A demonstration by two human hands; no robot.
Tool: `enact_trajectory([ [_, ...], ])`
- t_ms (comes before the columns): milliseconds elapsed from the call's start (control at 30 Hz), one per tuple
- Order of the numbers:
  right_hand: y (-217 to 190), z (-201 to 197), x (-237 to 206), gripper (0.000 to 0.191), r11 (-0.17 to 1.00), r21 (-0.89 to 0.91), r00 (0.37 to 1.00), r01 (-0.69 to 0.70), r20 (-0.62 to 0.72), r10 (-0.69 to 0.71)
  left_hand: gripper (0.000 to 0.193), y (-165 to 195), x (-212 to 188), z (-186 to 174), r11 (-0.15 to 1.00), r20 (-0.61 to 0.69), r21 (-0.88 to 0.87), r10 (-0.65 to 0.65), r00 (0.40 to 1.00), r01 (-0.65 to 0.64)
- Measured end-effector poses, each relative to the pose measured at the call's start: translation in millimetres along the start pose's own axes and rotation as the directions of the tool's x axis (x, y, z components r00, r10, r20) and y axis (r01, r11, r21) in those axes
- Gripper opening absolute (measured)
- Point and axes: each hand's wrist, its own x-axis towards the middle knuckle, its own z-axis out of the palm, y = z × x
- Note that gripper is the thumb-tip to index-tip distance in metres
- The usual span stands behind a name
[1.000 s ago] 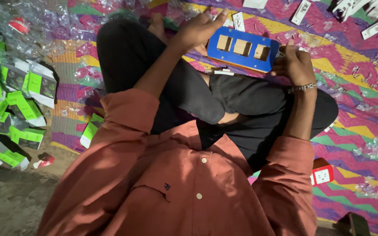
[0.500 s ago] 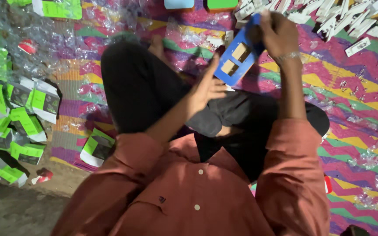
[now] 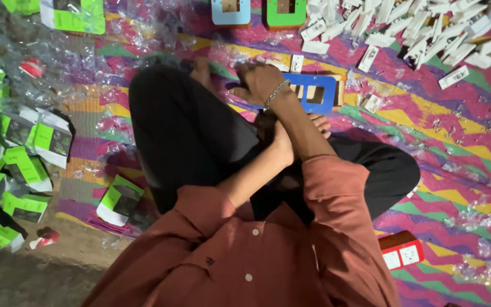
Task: The person sits on a floor mat and assembles electrical switch plates, picking white plastic switch modules from a pile and pressing them into colored plastic frames. They take screws from a wooden box and use a hand tool to tighten the modules into the frames, working on one frame at a time.
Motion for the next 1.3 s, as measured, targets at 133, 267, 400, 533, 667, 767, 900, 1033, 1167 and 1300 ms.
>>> enact_trajectory([
  [133,11.3,8.1,-5.5,0.048,0.976,-0.021,0.951,0.218,-0.222,-0.217,0.065,4.6,-1.8,0.6,0.999,-0.021,0.037,-0.019,1.000,0.020],
  [267,13.7,1.4,-8.9,0.042,0.961,-0.140,0.893,0.237,-0.357,-0.272,0.052,12.4,-29.2,-7.9,0.943,-0.075,0.328,0.072,0.995,-0.044],
  [400,4.9,-5.8,-25.5,0.048,0.964,-0.203,0.901,0.174,-0.362,-0.239,0.041,47.3,-77.0,-19.8,0.717,0.006,0.615,0.411,0.912,-0.327],
  [533,-12.0,-3.1,-37.8,0.068,0.941,-0.179,0.901,0.287,-0.284,-0.329,0.040,73.6,-88.4,-24.1,0.247,0.318,0.812,0.573,0.756,-0.529],
  [667,-0.3,-5.6,-34.1,0.065,0.936,-0.271,0.924,0.225,-0.247,-0.293,0.041,81.8,-65.9,-25.5,0.189,0.498,0.717,0.534,0.683,-0.671],
  [767,11.9,-10.2,-31.6,0.058,0.926,-0.269,0.886,0.265,-0.309,-0.344,0.019,79.9,-38.1,-25.7,0.352,0.335,0.735,0.554,0.762,-0.580],
  [900,29.2,-28.2,-44.5,0.055,0.974,-0.041,0.908,0.221,-0.357,-0.221,0.014,86.4,-21.4,-30.7,0.353,0.293,0.738,0.599,0.745,-0.575],
  [1033,75.3,-55.9,-105.0,0.036,0.998,0.018,0.727,0.065,-0.686,-0.034,0.011,102.3,-29.1,-38.9,0.132,0.417,0.774,0.631,0.654,-0.620],
  [1167,114.9,-47.7,-154.4,0.030,0.850,0.457,0.630,-0.263,-0.586,0.509,0.013,107.6,-28.5,-39.7,0.302,0.355,0.720,0.613,0.706,-0.624],
  [1300,127.5,-19.5,-171.3,0.036,0.666,0.712,0.727,-0.223,-0.334,0.600,0.019,101.3,-18.7,-41.0,0.418,0.300,0.660,0.616,0.729,-0.624],
])
